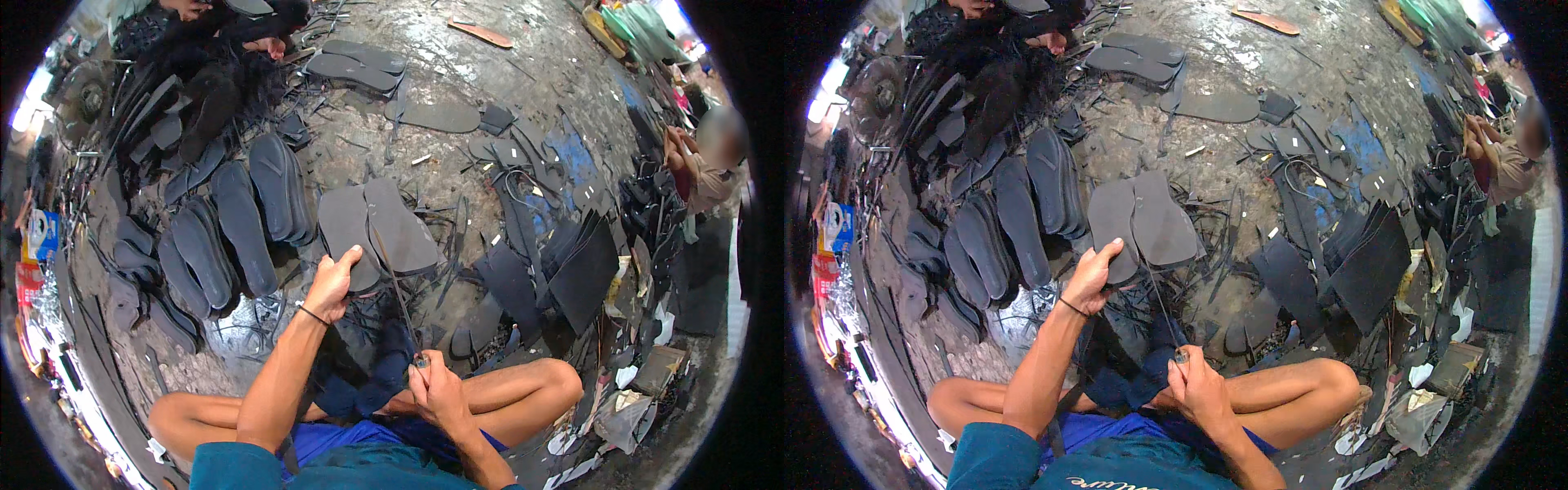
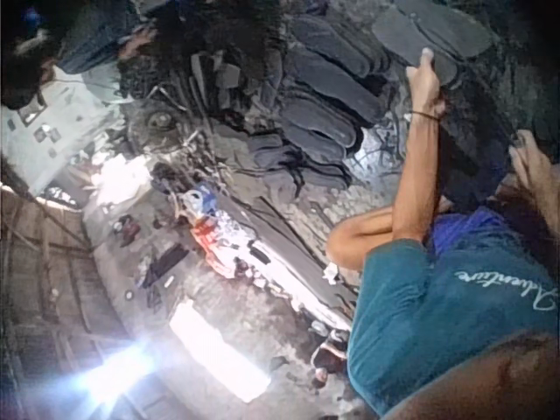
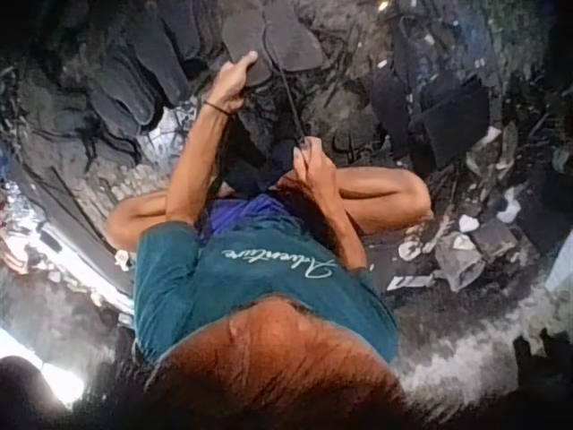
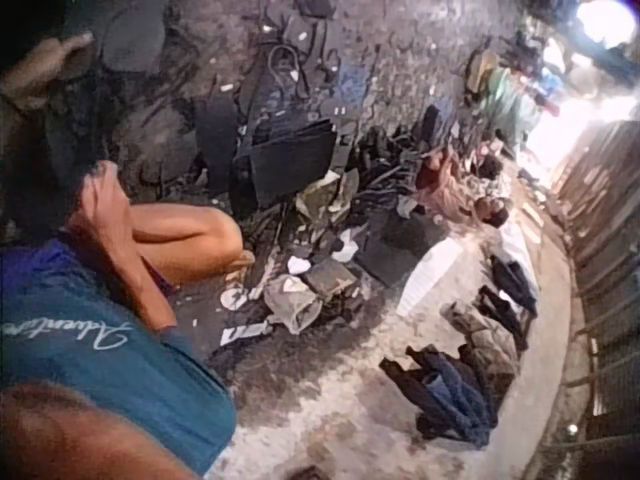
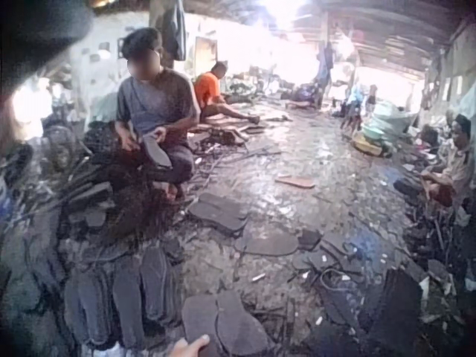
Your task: The person sits on the floor and uses a curved knife to trim the edges of black shoe soles. They repeatedly cut along the perimeter of each sole, then place the trimmed pieces into a growing stack. Other workers are visible nearby doing similar work.
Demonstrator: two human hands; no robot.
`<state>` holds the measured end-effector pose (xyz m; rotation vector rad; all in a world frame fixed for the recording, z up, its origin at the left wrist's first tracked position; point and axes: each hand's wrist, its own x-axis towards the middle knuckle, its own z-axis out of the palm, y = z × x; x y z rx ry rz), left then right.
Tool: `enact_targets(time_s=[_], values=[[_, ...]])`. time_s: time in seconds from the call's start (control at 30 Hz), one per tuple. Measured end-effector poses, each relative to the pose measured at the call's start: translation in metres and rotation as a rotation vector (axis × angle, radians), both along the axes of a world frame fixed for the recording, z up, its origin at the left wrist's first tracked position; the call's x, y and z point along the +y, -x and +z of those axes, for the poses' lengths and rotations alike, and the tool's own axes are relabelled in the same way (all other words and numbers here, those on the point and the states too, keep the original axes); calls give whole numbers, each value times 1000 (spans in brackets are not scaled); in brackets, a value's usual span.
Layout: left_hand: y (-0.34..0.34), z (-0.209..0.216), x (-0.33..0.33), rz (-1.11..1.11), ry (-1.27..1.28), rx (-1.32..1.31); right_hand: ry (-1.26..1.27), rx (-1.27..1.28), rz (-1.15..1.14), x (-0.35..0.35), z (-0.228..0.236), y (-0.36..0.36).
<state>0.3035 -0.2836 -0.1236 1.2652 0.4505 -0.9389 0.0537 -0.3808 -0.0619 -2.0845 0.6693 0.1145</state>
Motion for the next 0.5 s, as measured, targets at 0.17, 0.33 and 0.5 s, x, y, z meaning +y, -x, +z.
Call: enact_targets(time_s=[0.17, 0.33, 0.5], values=[[10, -8, 4, 27, 132, 7, -121, 141, 36, -10, 1, -29], [18, -5, 2, 50, 131, 38, -145, 186, 63, -14, -11, -45], [27, -6, -1, 81, 185, 45, -106, 177, 67, -14, -13, -64]])
